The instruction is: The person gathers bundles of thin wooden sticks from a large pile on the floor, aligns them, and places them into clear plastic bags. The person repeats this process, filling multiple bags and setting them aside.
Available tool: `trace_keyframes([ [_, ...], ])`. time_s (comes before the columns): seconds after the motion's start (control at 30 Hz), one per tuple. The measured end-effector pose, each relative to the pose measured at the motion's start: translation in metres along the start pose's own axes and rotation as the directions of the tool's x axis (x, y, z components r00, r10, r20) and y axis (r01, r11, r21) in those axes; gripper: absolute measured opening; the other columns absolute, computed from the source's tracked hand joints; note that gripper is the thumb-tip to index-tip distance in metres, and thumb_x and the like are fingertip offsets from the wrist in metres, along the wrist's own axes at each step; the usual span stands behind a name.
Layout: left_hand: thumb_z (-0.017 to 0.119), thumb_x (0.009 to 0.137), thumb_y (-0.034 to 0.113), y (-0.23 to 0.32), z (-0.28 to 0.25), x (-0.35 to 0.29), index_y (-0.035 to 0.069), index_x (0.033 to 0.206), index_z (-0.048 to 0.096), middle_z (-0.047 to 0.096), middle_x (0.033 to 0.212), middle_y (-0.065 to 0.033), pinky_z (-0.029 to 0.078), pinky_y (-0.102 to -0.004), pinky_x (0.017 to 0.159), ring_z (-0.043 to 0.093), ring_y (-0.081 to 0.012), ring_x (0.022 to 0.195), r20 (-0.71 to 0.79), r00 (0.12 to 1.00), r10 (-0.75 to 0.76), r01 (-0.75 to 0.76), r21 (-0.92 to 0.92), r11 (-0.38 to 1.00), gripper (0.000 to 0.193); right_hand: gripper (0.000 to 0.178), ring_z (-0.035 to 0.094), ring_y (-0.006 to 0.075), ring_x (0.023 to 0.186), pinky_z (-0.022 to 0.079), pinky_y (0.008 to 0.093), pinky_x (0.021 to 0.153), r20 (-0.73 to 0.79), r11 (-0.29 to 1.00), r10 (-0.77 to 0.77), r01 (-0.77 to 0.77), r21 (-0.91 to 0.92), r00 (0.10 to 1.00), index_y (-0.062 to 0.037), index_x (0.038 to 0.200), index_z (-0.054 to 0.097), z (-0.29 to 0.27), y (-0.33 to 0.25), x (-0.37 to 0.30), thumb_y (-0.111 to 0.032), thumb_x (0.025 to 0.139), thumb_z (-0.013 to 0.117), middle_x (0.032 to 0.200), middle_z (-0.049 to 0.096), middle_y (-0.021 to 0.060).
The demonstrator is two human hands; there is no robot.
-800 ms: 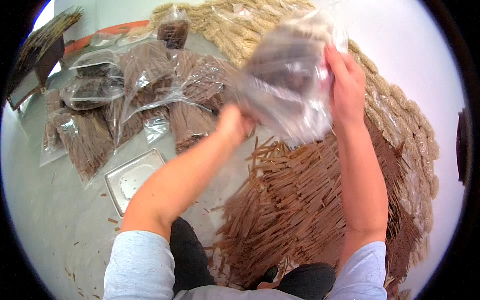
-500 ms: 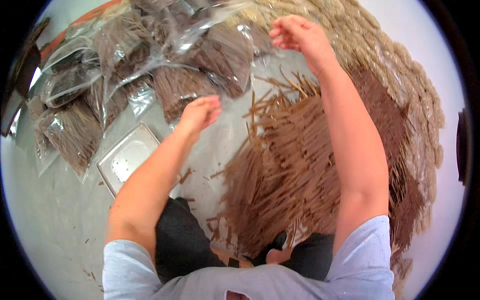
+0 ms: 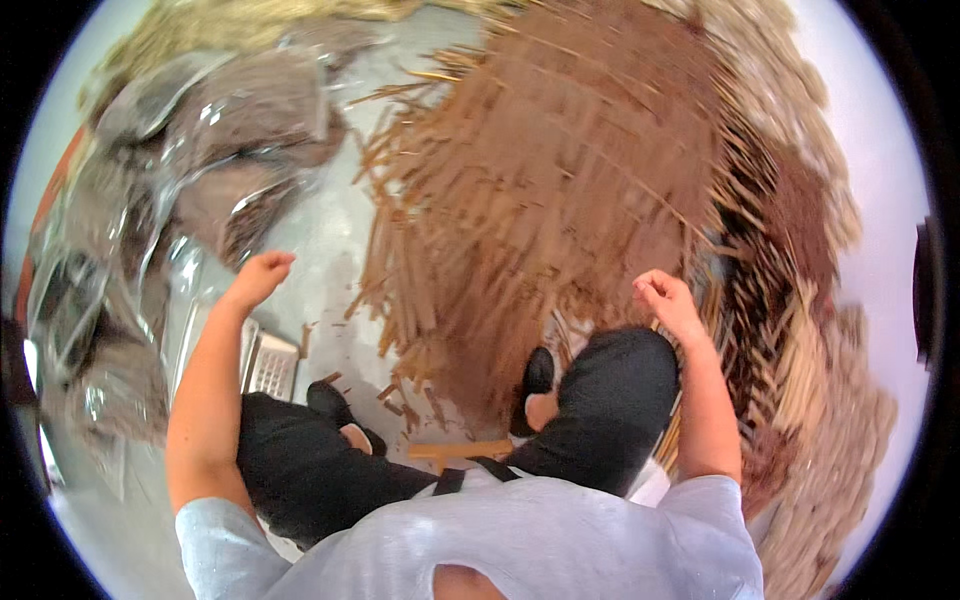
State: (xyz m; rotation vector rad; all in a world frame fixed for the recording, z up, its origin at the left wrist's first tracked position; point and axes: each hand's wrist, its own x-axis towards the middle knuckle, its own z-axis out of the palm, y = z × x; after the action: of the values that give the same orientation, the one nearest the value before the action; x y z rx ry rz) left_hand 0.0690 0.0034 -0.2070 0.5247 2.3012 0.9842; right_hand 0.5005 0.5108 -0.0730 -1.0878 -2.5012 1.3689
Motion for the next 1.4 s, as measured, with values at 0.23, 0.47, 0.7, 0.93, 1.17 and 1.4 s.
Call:
trace_keyframes([
  [0.23,0.060,0.086,0.009,0.013,0.090,0.020,0.002,0.118,0.062,0.067,0.102,-0.0084,0.046,-0.0289,0.088,0.060,-0.0159,0.096,0.274,0.955,0.113,-0.171,0.199,0.965,0.032,0.023,0.065,0.0133,0.063,0.051,0.0323,0.059,-0.285,0.895,0.429,-0.446,0.006,0.857,-0.0075,0.090,0.070,0.021,0.303,-0.172,-0.028,0.089,0.060,0.074,0.068,0.0049],
  [0.47,0.058,0.091,0.011,0.092,0.227,-0.044,0.010,0.122,0.060,0.063,0.101,0.0009,0.044,-0.0234,0.068,0.058,-0.0087,0.082,0.470,0.882,-0.034,-0.009,0.089,0.996,0.031,0.032,0.062,0.0381,0.092,0.049,0.0460,0.081,-0.290,0.624,0.691,-0.749,-0.224,0.663,-0.0062,0.096,0.062,0.137,0.372,-0.346,-0.034,0.082,0.055,0.096,0.065,0.0190],
  [0.7,0.056,0.093,0.016,0.103,0.300,-0.084,0.011,0.120,0.061,0.063,0.105,0.0036,0.043,-0.0244,0.073,0.058,-0.0096,0.090,0.544,0.827,-0.143,0.147,0.036,0.989,0.028,0.063,0.053,0.0336,0.110,0.051,0.0474,0.081,-0.647,0.135,0.762,-0.981,0.139,0.013,-0.0109,0.124,0.044,0.083,0.375,-0.389,-0.036,0.074,0.074,0.122,0.048,0.0126],
  [0.93,0.055,0.093,0.016,0.111,0.299,-0.085,0.011,0.122,0.059,0.063,0.107,0.0041,0.042,-0.0246,0.073,0.059,-0.0101,0.090,0.509,0.847,-0.155,0.129,0.087,0.988,0.030,0.041,0.060,0.0356,0.098,0.052,0.0457,0.079,-0.594,0.245,0.774,-0.969,-0.040,0.220,-0.0127,0.110,0.055,0.088,0.436,-0.431,-0.024,0.075,0.074,0.113,0.051,0.0162],
  [1.17,0.052,0.094,0.016,0.116,0.311,-0.099,0.012,0.120,0.060,0.063,0.107,0.0033,0.043,-0.0259,0.076,0.059,-0.0112,0.091,0.498,0.843,-0.202,0.174,0.103,0.979,0.028,0.010,0.059,0.0402,0.089,0.047,0.0504,0.075,-0.801,0.413,0.573,-0.905,0.100,0.173,-0.0088,0.090,0.058,0.060,0.493,-0.500,-0.016,0.083,0.057,0.093,0.058,0.0185],
  [1.4,0.052,0.094,0.015,0.119,0.307,-0.104,0.012,0.119,0.061,0.063,0.106,0.0031,0.043,-0.0269,0.077,0.059,-0.0116,0.093,0.464,0.856,-0.228,0.215,0.082,0.973,0.027,0.019,0.056,0.0383,0.094,0.049,0.0489,0.077,-0.841,0.332,0.438,-0.926,-0.178,0.319,-0.0089,0.103,0.056,-0.059,0.442,-0.484,-0.020,0.087,0.056,0.104,0.055,0.0154],
])
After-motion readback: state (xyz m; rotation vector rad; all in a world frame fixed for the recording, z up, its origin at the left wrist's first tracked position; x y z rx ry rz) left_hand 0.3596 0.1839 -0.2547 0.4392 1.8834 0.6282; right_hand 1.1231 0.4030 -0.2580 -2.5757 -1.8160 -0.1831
